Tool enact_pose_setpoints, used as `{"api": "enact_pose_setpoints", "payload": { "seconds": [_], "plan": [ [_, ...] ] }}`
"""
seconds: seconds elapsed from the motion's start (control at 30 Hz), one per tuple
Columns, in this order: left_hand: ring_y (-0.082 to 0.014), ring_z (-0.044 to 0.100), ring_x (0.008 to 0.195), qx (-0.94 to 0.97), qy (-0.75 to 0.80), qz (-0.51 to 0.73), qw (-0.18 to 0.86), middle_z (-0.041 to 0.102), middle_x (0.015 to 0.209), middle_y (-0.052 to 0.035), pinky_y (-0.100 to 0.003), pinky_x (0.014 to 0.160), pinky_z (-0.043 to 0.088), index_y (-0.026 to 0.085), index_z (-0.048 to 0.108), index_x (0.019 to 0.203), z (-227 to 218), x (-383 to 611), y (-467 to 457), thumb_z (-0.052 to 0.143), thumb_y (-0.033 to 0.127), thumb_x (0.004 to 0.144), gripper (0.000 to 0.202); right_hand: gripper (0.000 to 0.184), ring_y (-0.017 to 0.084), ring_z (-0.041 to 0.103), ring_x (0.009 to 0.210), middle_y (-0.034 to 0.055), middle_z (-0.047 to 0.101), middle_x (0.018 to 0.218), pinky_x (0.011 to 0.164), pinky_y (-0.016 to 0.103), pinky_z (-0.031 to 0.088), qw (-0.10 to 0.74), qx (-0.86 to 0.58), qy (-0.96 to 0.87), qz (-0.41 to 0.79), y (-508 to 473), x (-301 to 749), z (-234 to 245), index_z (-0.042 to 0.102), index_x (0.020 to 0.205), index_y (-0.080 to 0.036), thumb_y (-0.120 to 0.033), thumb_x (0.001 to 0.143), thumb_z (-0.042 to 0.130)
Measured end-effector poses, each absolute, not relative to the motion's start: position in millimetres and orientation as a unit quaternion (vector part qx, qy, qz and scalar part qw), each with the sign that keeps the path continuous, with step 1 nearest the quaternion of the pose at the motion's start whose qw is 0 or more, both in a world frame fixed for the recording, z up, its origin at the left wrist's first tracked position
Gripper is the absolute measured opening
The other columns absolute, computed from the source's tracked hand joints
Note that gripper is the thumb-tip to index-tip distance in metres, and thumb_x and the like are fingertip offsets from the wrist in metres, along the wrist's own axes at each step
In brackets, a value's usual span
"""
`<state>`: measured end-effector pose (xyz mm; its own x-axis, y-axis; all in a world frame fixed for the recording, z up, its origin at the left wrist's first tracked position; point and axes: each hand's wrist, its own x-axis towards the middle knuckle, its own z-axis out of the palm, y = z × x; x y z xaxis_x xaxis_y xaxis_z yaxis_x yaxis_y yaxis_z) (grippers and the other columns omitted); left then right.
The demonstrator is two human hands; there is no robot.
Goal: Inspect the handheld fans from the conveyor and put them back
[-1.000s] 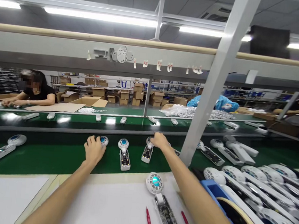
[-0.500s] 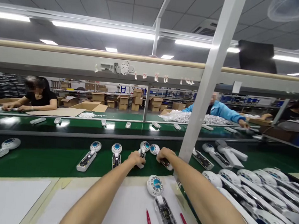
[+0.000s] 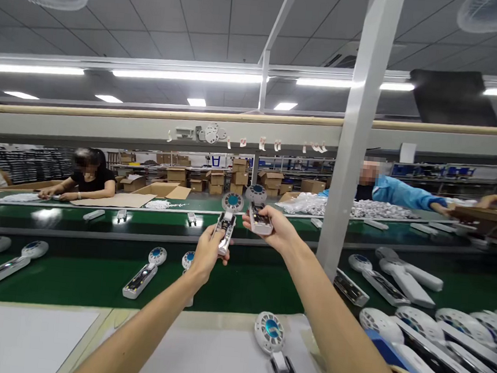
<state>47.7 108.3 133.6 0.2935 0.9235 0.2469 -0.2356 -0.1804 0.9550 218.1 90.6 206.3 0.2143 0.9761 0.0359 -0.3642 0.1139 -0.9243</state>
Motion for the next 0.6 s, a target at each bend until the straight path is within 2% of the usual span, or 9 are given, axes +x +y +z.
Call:
{"api": "enact_pose_setpoints", "payload": {
  "seconds": [0.07,0.13,0.27,0.33,0.43,0.5,0.6],
  "plan": [
    [-0.0101,0.055,0.048,0.572,0.258,0.549,0.552,0.064,0.083,-0.002,-0.024,0.043,0.046,0.016,0.051,0.108,153.9,36.5,97.6,0.055,0.039,0.09,0.029,0.019,0.021,0.073,0.094,0.0082,0.067,0.102,0.077,0.037,0.065,0.675,-0.387,-0.377,0.501,69.1,207.0,206.6,0.057,0.105,-0.012,-0.005,0.092,0.045],
    [-0.0107,0.057,0.05,0.573,0.229,0.574,0.539,0.066,0.087,-0.0031,-0.026,0.046,0.049,0.017,0.051,0.108,170.9,25.6,84.8,0.056,0.037,0.088,0.029,0.03,0.023,0.073,0.097,0.0077,0.067,0.106,0.076,0.04,0.066,0.686,-0.36,-0.399,0.491,50.0,198.8,204.9,0.056,0.11,-0.015,-0.001,0.084,0.048],
    [-0.0164,0.067,0.063,0.579,0.192,0.593,0.526,0.069,0.098,-0.0069,-0.031,0.055,0.057,0.016,0.05,0.119,190.8,7.7,56.4,0.058,0.031,0.087,0.036,0.064,0.025,0.075,0.093,0.0071,0.069,0.114,0.063,0.033,0.066,0.654,-0.334,-0.471,0.489,26.9,189.8,200.1,0.045,0.138,-0.025,-0.006,0.078,0.059],
    [-0.0191,0.07,0.067,0.575,0.188,0.594,0.53,0.069,0.103,-0.0099,-0.031,0.055,0.058,0.015,0.049,0.12,193.0,1.1,44.4,0.058,0.028,0.086,0.038,0.076,0.025,0.073,0.1,0.0076,0.064,0.126,0.067,0.032,0.067,0.65,-0.307,-0.518,0.463,23.1,186.5,198.0,0.037,0.147,-0.028,-0.01,0.078,0.063],
    [-0.0202,0.071,0.067,0.571,0.19,0.581,0.548,0.069,0.105,-0.0108,-0.032,0.055,0.059,0.015,0.047,0.121,190.0,-6.3,33.8,0.058,0.024,0.085,0.038,0.083,0.027,0.067,0.114,0.0082,0.054,0.142,0.081,0.038,0.066,0.657,-0.268,-0.563,0.424,22.5,182.0,195.0,0.031,0.152,-0.028,-0.014,0.078,0.067],
    [-0.0205,0.072,0.068,0.577,0.183,0.565,0.56,0.069,0.103,-0.0089,-0.033,0.056,0.06,0.017,0.045,0.123,186.6,-9.8,32.1,0.057,0.022,0.086,0.04,0.084,0.028,0.067,0.115,0.0074,0.051,0.147,0.083,0.039,0.066,0.651,-0.262,-0.58,0.414,22.6,179.9,193.2,0.03,0.153,-0.03,-0.015,0.079,0.067],
    [-0.0218,0.073,0.072,0.581,0.17,0.549,0.576,0.068,0.102,-0.0059,-0.035,0.06,0.062,0.021,0.039,0.127,183.3,-13.9,34.4,0.058,0.021,0.085,0.046,0.085,0.025,0.072,0.102,0.0069,0.06,0.137,0.076,0.036,0.065,0.635,-0.268,-0.593,0.416,21.7,177.9,191.3,0.028,0.154,-0.032,-0.016,0.079,0.066]
  ]
}}
